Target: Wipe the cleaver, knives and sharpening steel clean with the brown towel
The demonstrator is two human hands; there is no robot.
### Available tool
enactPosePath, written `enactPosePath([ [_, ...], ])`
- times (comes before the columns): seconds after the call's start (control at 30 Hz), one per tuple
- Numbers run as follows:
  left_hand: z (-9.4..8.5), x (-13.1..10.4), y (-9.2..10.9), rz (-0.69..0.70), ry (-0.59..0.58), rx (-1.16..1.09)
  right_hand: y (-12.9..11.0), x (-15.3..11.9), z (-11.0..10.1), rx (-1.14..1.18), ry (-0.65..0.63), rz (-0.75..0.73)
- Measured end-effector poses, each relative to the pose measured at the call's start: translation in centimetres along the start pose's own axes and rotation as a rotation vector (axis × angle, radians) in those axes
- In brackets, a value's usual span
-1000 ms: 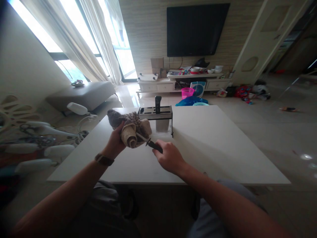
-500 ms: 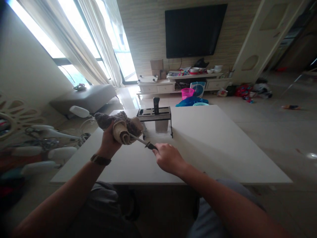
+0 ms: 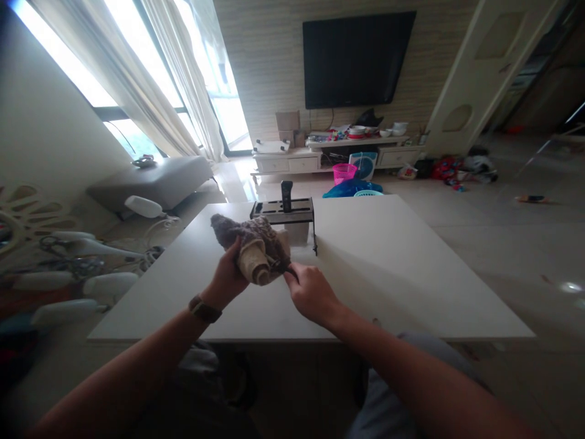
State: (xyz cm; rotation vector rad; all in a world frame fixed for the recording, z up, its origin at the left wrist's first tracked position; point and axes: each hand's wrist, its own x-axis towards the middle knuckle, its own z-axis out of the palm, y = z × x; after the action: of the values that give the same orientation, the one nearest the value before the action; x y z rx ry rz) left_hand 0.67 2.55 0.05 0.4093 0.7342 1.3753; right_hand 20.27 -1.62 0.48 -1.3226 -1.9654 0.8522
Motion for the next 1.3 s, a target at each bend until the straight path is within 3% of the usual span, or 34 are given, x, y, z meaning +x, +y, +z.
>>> enactPosePath([
  [0.07, 0.5, -0.7, -1.5, -0.071, 0.012, 0.03, 0.1, 0.0, 0.1, 0.025, 0.004, -0.014],
  [0.2, 0.6, -1.3, -3.4, -0.047, 0.012, 0.053, 0.1, -0.1, 0.1, 0.023, -0.011, -0.026],
  [0.37, 0.2, -1.2, -3.6, 0.054, -0.01, 0.056, 0.0, -0.5, -0.1, -0.015, -0.02, -0.066],
  [0.57, 0.2, -1.1, -3.2, 0.051, 0.018, 0.052, 0.1, -0.6, 0.2, -0.056, -0.023, -0.097],
  [0.73, 0.3, -0.3, -1.8, 0.071, 0.022, 0.055, 0.3, 0.1, 0.1, -0.088, -0.015, -0.122],
  [1.13, -1.6, 2.0, 4.4, 0.156, 0.011, 0.0, -1.0, 0.2, -0.1, -0.157, -0.059, -0.098],
  [1.3, -2.3, 2.3, 5.3, 0.222, 0.019, -0.016, -0.9, -0.1, -0.1, -0.163, -0.073, -0.093],
])
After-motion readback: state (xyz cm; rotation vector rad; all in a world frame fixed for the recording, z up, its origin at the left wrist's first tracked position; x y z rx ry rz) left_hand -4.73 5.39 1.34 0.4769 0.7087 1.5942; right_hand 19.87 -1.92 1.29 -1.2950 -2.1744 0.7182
